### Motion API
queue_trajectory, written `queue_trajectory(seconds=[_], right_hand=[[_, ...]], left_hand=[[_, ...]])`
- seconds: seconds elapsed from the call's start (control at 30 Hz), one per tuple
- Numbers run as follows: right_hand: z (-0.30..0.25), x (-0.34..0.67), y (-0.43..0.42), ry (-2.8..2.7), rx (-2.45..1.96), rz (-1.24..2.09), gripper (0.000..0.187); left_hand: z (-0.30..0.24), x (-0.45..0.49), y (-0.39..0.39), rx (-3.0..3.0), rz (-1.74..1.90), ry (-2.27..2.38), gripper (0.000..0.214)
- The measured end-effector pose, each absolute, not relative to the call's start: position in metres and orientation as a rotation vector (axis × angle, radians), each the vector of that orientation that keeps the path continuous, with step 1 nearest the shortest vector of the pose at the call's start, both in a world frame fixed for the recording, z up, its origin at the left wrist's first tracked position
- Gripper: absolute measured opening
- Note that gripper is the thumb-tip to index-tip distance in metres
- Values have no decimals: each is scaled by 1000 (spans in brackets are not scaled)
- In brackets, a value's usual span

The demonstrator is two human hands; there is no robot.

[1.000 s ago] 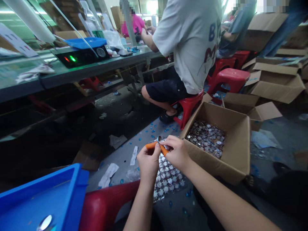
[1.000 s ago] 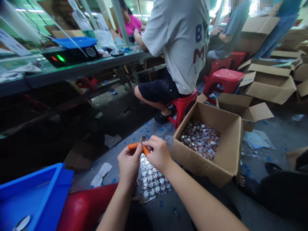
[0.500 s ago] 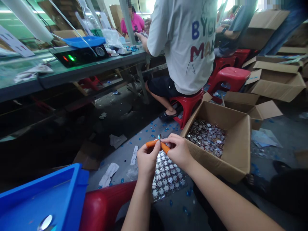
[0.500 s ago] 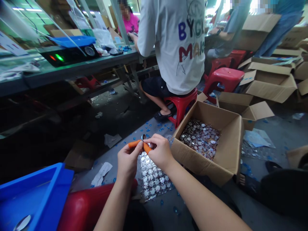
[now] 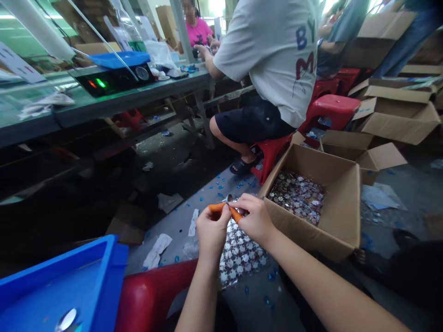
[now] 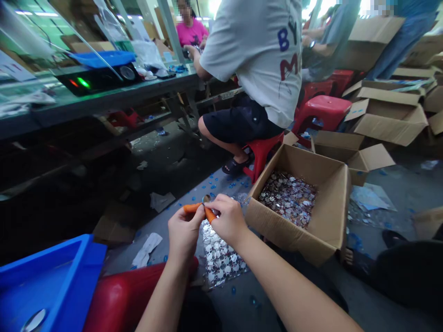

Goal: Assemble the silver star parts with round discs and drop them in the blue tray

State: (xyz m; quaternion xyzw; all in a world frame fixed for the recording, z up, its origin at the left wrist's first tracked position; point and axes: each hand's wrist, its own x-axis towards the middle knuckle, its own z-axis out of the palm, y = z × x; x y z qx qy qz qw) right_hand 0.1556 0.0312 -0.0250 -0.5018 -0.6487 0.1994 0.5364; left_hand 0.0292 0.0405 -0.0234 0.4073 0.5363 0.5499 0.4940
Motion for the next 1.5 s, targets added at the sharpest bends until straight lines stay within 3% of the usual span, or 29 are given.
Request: queue_trajectory(seconds=[0.6, 0.9, 1.5], right_hand=[[-17, 167, 39, -1393, -1268, 945, 16], [-22, 162, 40, -1445, -1271, 859, 12], [-42, 169, 44, -1512, -1275, 860, 19]], left_hand=[[-29, 21, 44, 1294, 1232, 1443, 28], [-25, 23, 38, 1672, 1316, 1450, 13], [-27, 27, 36, 1419, 1262, 1393, 20]])
